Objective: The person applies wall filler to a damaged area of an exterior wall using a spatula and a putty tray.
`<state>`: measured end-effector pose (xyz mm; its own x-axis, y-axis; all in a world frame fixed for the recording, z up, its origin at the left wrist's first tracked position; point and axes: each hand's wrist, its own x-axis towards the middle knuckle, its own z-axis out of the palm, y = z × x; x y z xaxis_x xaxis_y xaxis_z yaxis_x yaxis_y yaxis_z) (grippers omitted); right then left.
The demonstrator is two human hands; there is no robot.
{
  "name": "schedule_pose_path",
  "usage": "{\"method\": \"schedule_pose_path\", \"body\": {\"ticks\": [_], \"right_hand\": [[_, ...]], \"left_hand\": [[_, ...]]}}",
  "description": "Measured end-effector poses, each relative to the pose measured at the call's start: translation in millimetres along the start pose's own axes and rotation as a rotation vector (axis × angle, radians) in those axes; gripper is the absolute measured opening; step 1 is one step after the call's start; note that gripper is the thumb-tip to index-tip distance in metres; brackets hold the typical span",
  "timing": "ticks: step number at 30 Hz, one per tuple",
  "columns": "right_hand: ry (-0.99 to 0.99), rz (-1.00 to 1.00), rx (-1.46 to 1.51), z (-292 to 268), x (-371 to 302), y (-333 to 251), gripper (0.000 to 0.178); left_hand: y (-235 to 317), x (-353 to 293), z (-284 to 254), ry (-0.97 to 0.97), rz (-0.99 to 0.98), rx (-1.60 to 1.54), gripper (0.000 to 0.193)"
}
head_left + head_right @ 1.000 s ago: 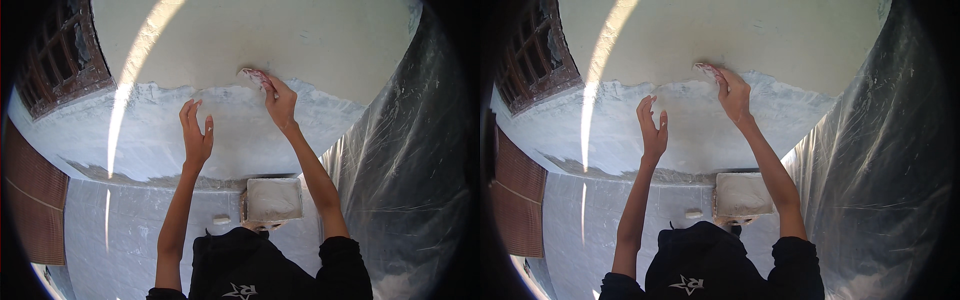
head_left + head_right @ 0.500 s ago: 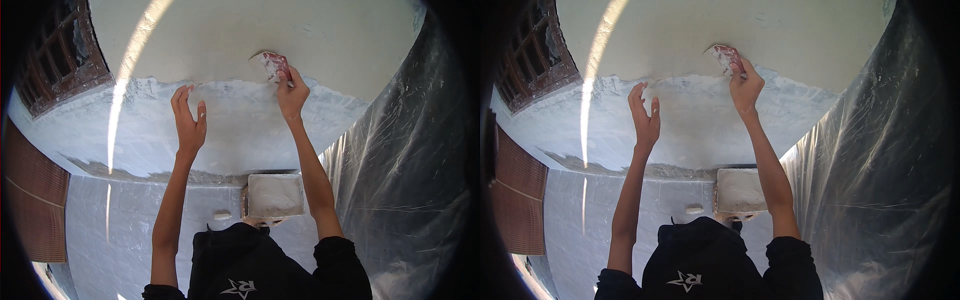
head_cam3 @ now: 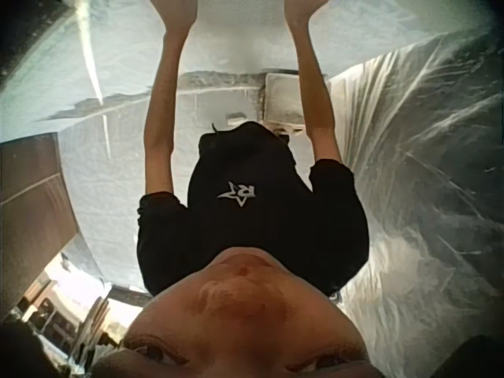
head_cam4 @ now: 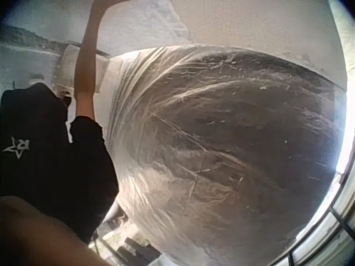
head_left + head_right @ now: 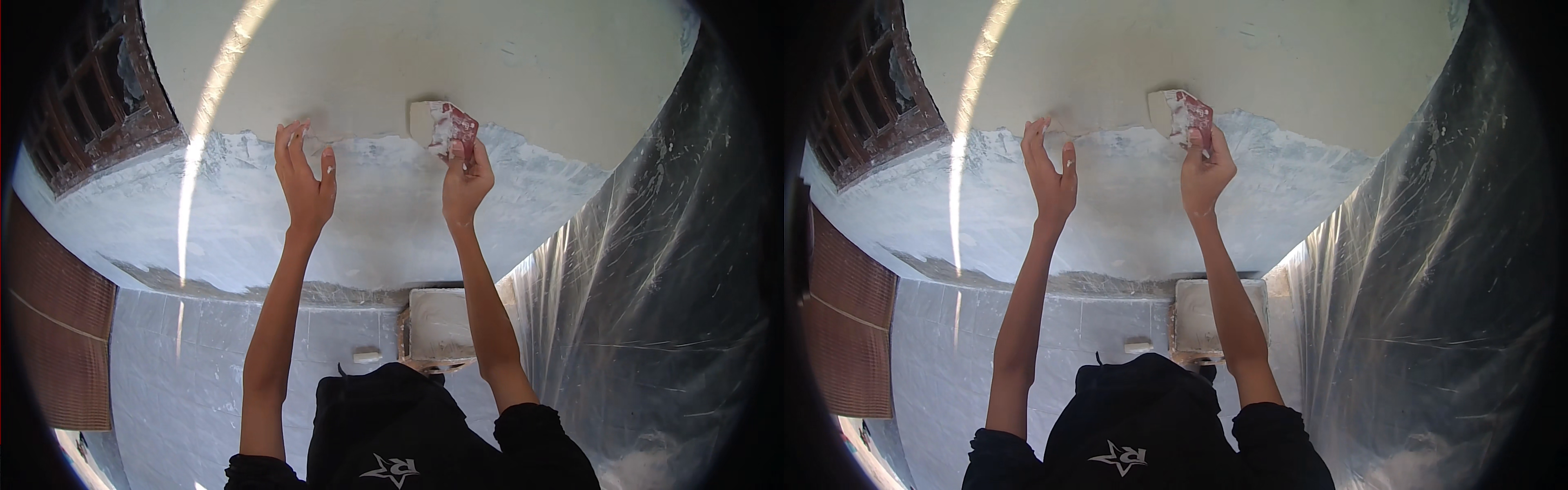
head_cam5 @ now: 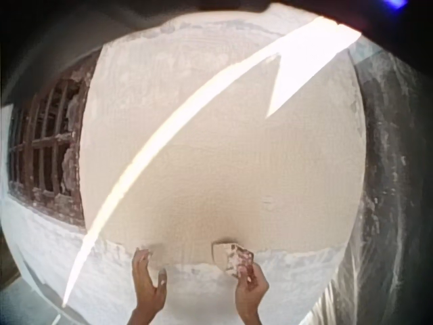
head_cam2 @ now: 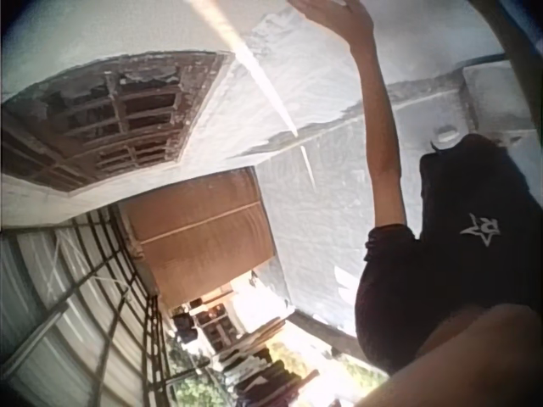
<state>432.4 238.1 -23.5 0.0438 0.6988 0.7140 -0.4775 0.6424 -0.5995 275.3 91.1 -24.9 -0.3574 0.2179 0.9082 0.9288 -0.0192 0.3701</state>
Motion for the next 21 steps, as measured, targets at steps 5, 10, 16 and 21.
{"method": "schedule_pose_path", "body": {"ticks": [5,10,16,21], "right_hand": [[-0.04,0.006,-0.11,19,-6,12,0.022],[0.04,0.108,0.073,15,-7,-2,0.022],[-0.021,0.019,-0.058,32,-12,23,0.02],[-0.036,0.104,0.127,15,-11,7,0.024]], "left_hand": [[-13,1,14,0.076,0.066,0.091,0.046],[-27,2,12,0.116,0.084,0.15,0.044],[-27,10,28,0.186,0.112,0.101,0.043],[-34,13,23,0.197,0.127,0.144,0.043]]}}
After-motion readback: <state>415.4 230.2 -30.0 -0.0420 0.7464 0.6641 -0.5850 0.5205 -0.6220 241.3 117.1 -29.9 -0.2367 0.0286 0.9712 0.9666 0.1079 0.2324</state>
